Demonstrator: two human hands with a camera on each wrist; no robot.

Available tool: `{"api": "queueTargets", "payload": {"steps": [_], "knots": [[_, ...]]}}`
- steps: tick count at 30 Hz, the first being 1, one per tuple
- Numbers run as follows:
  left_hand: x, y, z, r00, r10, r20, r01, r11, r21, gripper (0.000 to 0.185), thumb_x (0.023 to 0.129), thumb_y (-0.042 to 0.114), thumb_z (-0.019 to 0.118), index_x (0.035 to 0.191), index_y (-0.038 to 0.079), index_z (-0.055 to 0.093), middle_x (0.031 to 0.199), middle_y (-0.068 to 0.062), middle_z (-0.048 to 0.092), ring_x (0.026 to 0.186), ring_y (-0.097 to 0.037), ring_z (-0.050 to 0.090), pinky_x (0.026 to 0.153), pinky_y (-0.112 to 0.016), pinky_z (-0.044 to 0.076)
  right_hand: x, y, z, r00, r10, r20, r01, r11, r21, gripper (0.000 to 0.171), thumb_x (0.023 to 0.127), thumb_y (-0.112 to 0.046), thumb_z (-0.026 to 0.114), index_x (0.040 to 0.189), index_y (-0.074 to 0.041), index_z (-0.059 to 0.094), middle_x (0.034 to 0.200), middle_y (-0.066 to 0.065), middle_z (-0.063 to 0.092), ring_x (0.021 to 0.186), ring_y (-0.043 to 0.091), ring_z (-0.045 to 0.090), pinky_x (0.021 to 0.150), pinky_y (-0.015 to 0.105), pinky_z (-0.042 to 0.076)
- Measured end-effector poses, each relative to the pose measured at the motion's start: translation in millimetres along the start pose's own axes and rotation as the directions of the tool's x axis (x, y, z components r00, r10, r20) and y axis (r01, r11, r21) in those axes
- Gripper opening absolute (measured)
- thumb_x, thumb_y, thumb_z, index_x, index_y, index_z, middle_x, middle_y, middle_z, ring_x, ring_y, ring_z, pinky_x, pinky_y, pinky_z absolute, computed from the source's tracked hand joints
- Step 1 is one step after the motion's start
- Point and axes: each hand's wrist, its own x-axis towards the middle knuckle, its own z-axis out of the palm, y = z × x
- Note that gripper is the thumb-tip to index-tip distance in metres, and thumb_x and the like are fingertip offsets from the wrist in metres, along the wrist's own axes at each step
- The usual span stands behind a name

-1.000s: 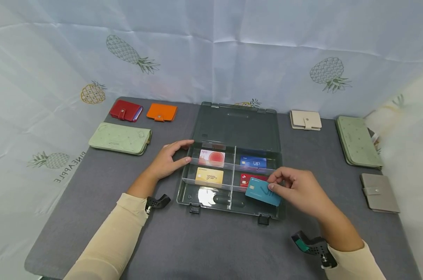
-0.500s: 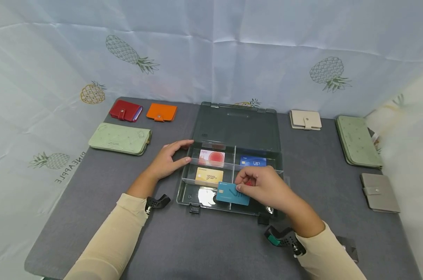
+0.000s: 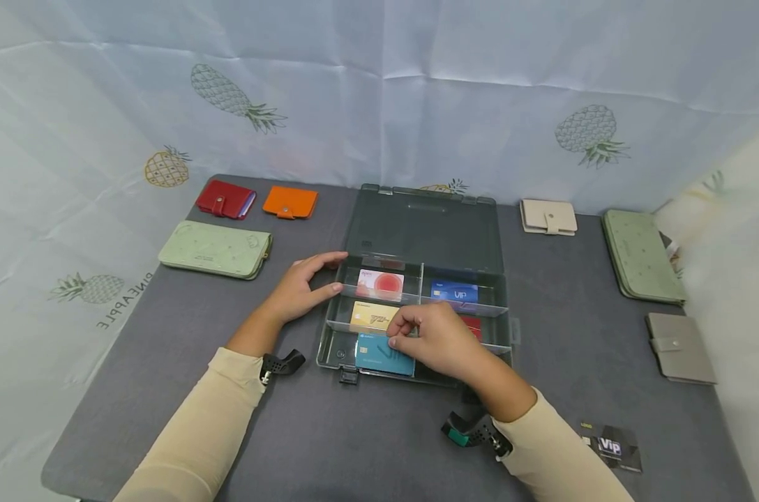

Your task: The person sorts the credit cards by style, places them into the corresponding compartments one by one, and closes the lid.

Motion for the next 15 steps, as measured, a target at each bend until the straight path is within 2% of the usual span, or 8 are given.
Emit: {"api": "queueTargets", "payload": {"steps": [4, 8, 11, 15], "knots": [[0.3, 0.1, 0.5, 1.000, -0.002, 0.004, 0.002, 1.000, 0.002, 0.064, 0.099, 0.043, 0.074, 0.156, 0.020, 0.056, 0.149, -0.004, 0.063, 0.132, -0.023, 0.058, 0.118, -0.054, 0.028, 0.6, 1.0, 6.1, 0.999, -0.005, -0.034, 0.005, 1.000, -0.005, 0.012, 0.092, -0.010, 0.084, 0.089, -0.019, 0.078, 0.082, -0.010, 0.070, 0.063, 0.013, 0.054, 0.052, 0.028, 0.042], [-0.1, 1.3, 0.2, 1.000, -0.004, -0.001, 0.004, 1.000, -0.001, 0.064, 0.098, 0.042, 0.075, 0.156, 0.021, 0.057, 0.149, -0.004, 0.063, 0.132, -0.023, 0.058, 0.118, -0.054, 0.028, 1.5, 2.2, 12.1, 0.999, -0.036, 0.002, 0.036, 0.999, -0.037, 0.011, 0.091, -0.011, 0.086, 0.089, -0.020, 0.080, 0.080, -0.014, 0.071, 0.062, 0.008, 0.055, 0.052, 0.027, 0.041], [-0.6, 2.1, 0.0, 1.000, -0.009, -0.003, 0.009, 1.000, -0.004, 0.064, 0.098, 0.042, 0.075, 0.156, 0.021, 0.057, 0.149, -0.004, 0.063, 0.132, -0.023, 0.058, 0.118, -0.053, 0.028, 2.0, 1.9, 15.1, 0.997, -0.065, 0.034, 0.069, 0.990, -0.121, 0.011, 0.090, -0.014, 0.087, 0.088, -0.023, 0.081, 0.079, -0.019, 0.071, 0.064, 0.001, 0.057, 0.056, 0.026, 0.044], [-1.1, 2.8, 0.1, 1.000, -0.011, -0.002, 0.011, 1.000, -0.006, 0.064, 0.098, 0.042, 0.075, 0.156, 0.021, 0.057, 0.149, -0.003, 0.063, 0.133, -0.023, 0.058, 0.119, -0.054, 0.028, 1.6, -0.3, 17.7, 0.992, -0.107, 0.067, 0.121, 0.956, -0.268, 0.011, 0.089, -0.016, 0.088, 0.090, -0.025, 0.080, 0.078, -0.021, 0.071, 0.060, -0.005, 0.053, 0.056, 0.025, 0.045]]}}
